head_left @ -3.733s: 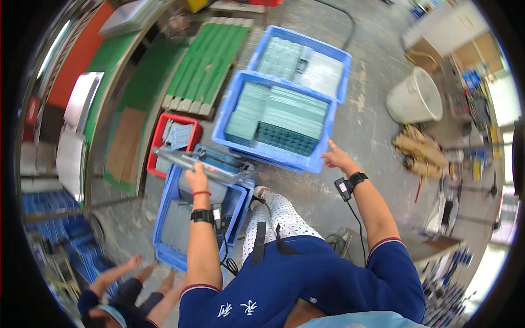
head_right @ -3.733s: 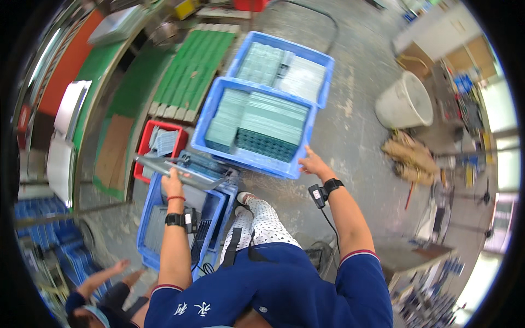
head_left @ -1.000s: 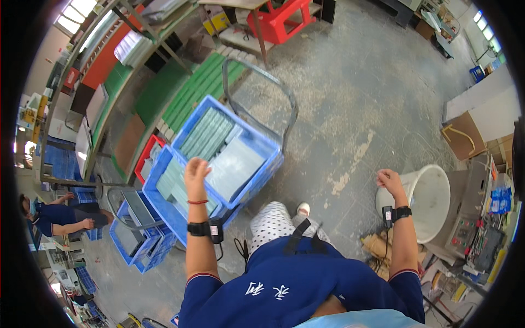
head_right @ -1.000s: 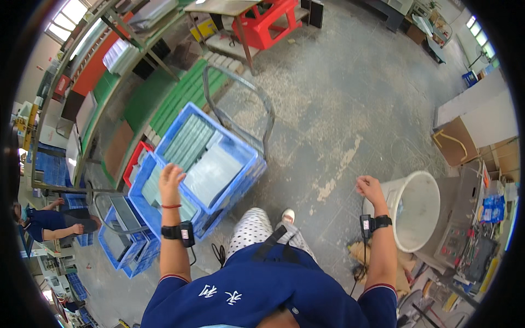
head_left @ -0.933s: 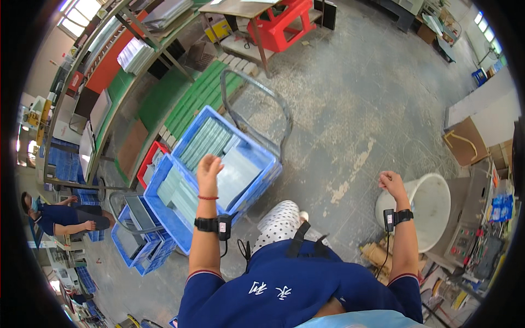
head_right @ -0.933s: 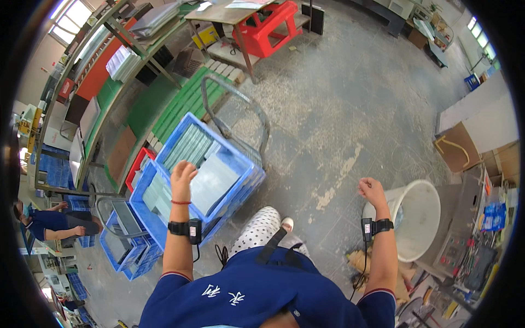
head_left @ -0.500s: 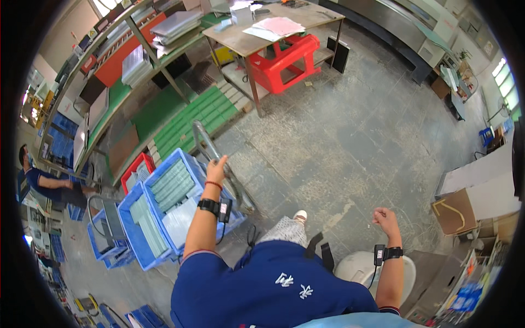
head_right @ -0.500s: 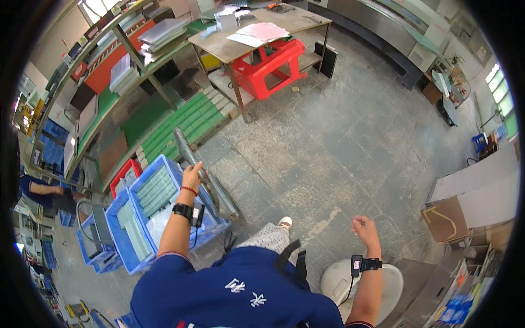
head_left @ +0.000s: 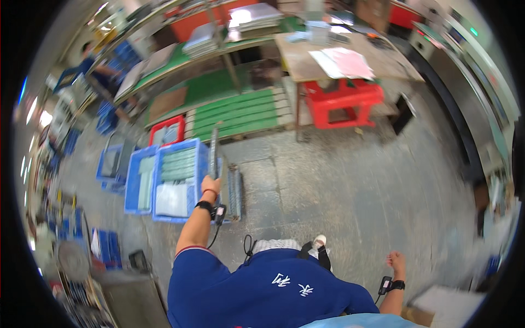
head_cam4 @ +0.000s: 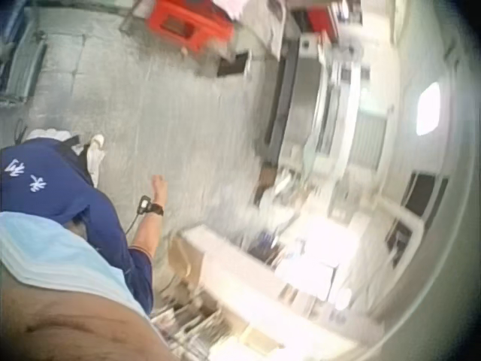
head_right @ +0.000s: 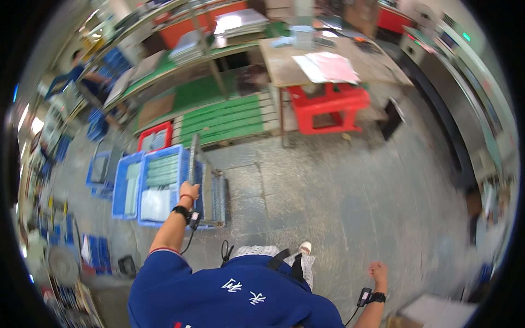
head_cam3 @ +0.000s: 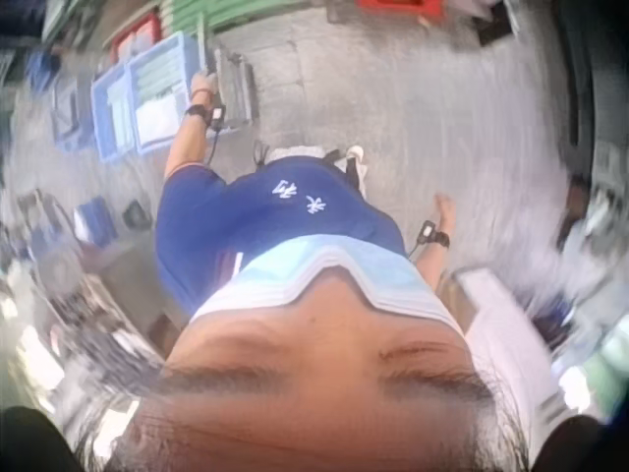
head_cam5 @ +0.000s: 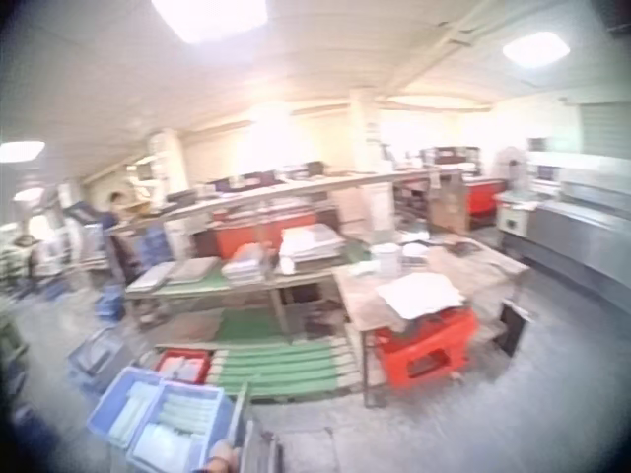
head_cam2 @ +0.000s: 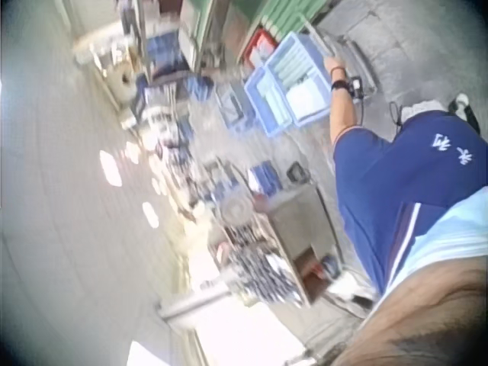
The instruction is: Manually lift and stack crates of glass or metal components onto a trolley and move them across the factory floor.
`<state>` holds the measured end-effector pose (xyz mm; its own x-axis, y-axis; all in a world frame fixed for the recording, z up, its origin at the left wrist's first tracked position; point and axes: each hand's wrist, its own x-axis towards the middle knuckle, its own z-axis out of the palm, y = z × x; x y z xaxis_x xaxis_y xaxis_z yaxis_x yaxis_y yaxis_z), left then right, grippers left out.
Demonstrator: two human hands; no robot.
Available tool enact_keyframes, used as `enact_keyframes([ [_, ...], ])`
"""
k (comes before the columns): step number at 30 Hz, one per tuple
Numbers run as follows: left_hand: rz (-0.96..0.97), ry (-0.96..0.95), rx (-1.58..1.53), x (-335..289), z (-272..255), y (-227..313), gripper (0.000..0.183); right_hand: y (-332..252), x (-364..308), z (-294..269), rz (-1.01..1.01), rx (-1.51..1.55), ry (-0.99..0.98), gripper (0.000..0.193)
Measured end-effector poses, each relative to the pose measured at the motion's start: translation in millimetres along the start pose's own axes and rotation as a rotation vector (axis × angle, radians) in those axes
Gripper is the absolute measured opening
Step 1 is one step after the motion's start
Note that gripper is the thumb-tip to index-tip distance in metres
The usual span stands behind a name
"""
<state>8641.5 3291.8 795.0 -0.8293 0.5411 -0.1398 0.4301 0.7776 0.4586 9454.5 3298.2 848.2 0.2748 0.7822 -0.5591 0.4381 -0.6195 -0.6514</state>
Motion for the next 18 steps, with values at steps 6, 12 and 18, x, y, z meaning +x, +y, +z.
enact_keyframes([
  [6,-0.162,-0.056,0.159,-24.7,-25.5,37.5,0.044,-241.0,159.7,89.8,-0.563,-0.349,-0.410,0.023],
  [12,-0.246,-0.267,0.007,-34.9,-39.2,63.5,0.040,-436.7,100.6,307.9,-1.064,-0.557,-0.775,0.023],
  [18,-0.226,-0.310,-0.117,-47.6,-50.8,58.5,0.047,-505.6,-4.3,509.2,-1.692,-0.724,-1.069,0.052],
])
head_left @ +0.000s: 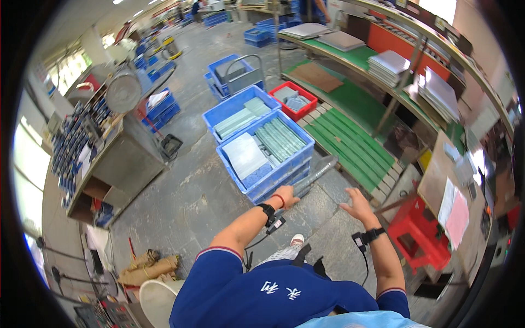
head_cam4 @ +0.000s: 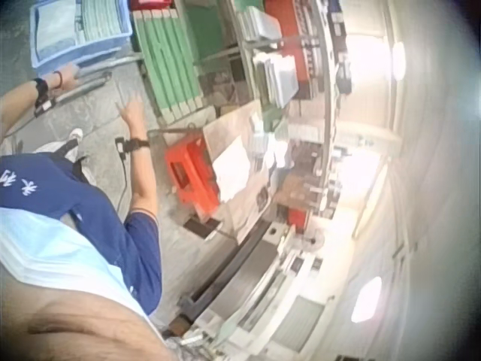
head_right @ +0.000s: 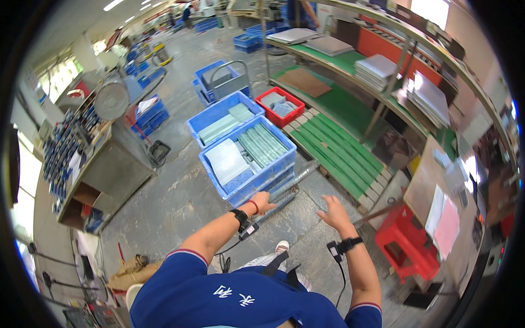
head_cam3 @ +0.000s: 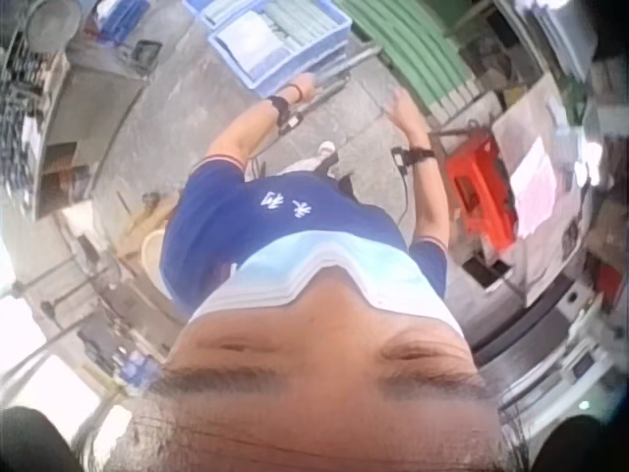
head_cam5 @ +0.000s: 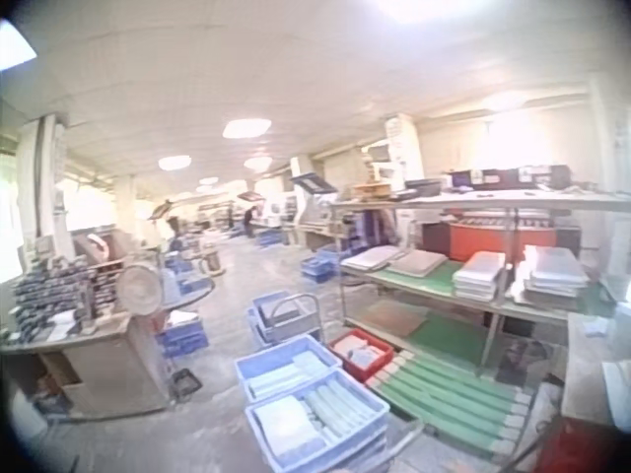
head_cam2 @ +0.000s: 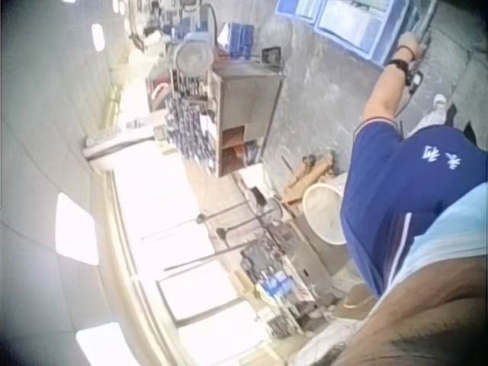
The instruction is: Manually lift and stack crates of glass or metal components onto a trolley and move them across the factory floor.
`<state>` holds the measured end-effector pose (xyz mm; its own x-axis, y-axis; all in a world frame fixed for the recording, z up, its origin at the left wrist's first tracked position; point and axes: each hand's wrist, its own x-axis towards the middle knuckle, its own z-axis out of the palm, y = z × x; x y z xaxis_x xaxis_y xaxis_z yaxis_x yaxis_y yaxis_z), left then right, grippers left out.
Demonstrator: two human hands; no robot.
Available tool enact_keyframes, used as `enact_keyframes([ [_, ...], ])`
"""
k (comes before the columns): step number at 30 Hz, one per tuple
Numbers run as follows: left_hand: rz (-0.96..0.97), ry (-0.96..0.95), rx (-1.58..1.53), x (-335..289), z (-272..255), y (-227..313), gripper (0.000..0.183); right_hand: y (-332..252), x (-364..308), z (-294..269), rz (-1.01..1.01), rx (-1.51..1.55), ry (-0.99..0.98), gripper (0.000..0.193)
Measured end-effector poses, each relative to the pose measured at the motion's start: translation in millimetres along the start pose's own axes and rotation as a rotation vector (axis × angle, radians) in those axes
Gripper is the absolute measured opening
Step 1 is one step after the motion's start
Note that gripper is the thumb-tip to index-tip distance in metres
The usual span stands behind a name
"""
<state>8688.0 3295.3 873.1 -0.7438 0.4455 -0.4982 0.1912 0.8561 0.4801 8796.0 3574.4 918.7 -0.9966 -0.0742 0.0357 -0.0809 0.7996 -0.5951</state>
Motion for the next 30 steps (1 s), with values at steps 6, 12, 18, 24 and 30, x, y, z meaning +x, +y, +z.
enact_keyframes([
  [6,-0.052,0.068,-0.001,-8.0,-4.0,13.3,0.045,-29.6,142.8,20.6,-0.412,-0.579,-0.266,0.069],
  [12,-0.332,0.050,0.022,-13.5,-10.9,28.2,0.051,-2.3,205.2,54.2,-0.430,-0.751,-0.739,0.034],
  [18,-0.527,0.166,0.013,-24.6,2.9,42.7,0.045,1.0,194.5,60.5,-0.500,-0.689,-0.723,0.039],
  [24,-0.666,0.220,0.044,-18.8,29.3,58.8,0.029,13.1,172.5,52.1,-0.459,-0.608,-0.642,0.026],
  [30,-0.718,0.217,0.047,-26.4,45.3,71.1,0.033,16.9,147.0,48.2,-0.456,-0.588,-0.591,0.021],
])
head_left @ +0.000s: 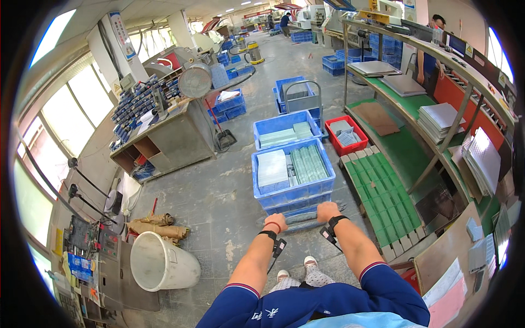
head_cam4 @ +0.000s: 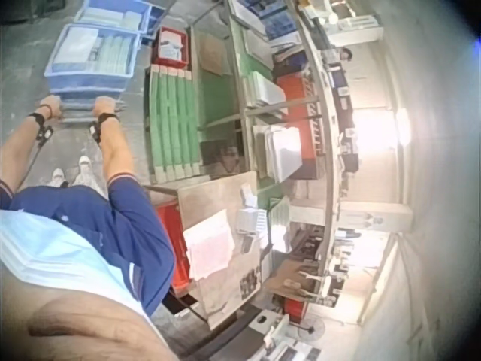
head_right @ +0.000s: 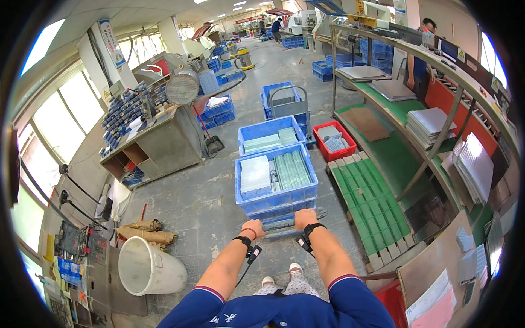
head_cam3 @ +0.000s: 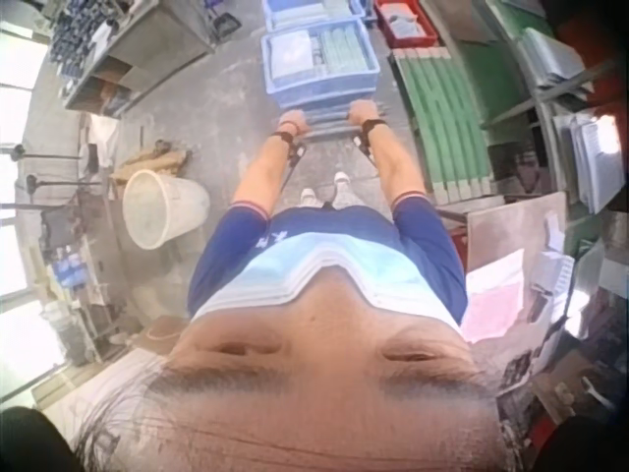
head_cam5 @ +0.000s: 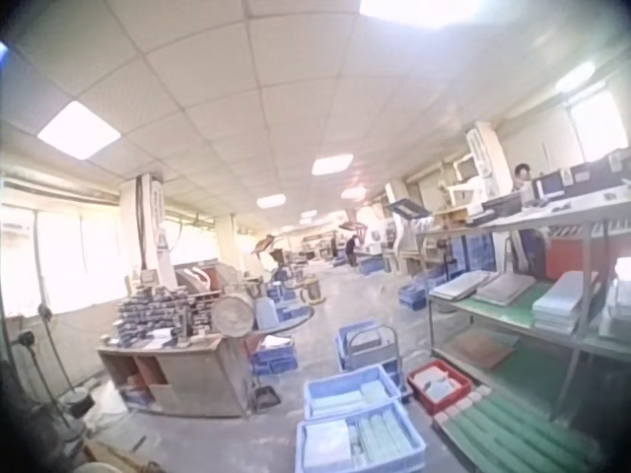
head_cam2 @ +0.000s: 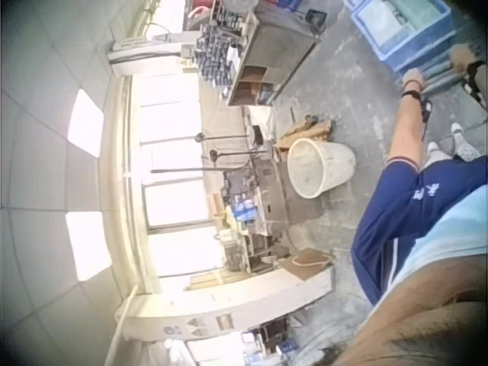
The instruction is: Manually lift and stack crates of glass or metal components onto a trolley and move them across the factory floor.
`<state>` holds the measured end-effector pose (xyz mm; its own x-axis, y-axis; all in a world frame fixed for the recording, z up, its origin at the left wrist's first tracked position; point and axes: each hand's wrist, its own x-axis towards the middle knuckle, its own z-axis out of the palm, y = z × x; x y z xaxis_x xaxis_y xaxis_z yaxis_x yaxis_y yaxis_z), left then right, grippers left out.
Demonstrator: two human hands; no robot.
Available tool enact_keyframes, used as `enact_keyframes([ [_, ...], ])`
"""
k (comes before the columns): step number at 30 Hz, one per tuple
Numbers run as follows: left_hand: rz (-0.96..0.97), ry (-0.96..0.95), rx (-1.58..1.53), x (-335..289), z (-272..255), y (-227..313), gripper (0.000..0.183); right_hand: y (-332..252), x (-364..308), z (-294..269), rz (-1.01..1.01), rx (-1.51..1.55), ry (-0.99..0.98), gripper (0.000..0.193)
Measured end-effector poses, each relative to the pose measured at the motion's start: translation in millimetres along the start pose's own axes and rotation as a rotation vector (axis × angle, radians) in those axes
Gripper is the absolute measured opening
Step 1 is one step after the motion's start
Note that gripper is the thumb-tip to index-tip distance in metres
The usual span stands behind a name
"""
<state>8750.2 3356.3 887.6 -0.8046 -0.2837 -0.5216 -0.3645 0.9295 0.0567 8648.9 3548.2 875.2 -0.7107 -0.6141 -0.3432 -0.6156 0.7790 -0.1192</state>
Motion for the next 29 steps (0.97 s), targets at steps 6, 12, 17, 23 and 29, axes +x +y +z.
enact_keyframes([
  [6,0.001,-0.006,0.026,3.4,-3.0,-2.0,0.034,0.8,2.2,-4.3,-0.028,0.023,0.026,0.020],
  [12,0.024,0.009,0.033,10.0,-11.9,-9.8,0.030,-2.8,11.2,-22.8,-0.027,0.038,-0.056,0.023],
  [17,0.028,-0.020,0.038,-5.9,-19.8,-1.6,0.029,-3.7,-7.8,-24.3,-0.026,0.031,-0.034,0.025],
  [23,0.065,0.111,0.015,-36.1,42.8,-6.9,0.030,-18.6,-50.8,23.1,-0.018,-0.018,0.019,0.025],
  [29,0.081,0.103,0.003,-70.1,41.9,-10.4,0.029,-36.4,-83.0,15.1,0.040,-0.026,-0.036,0.026],
])
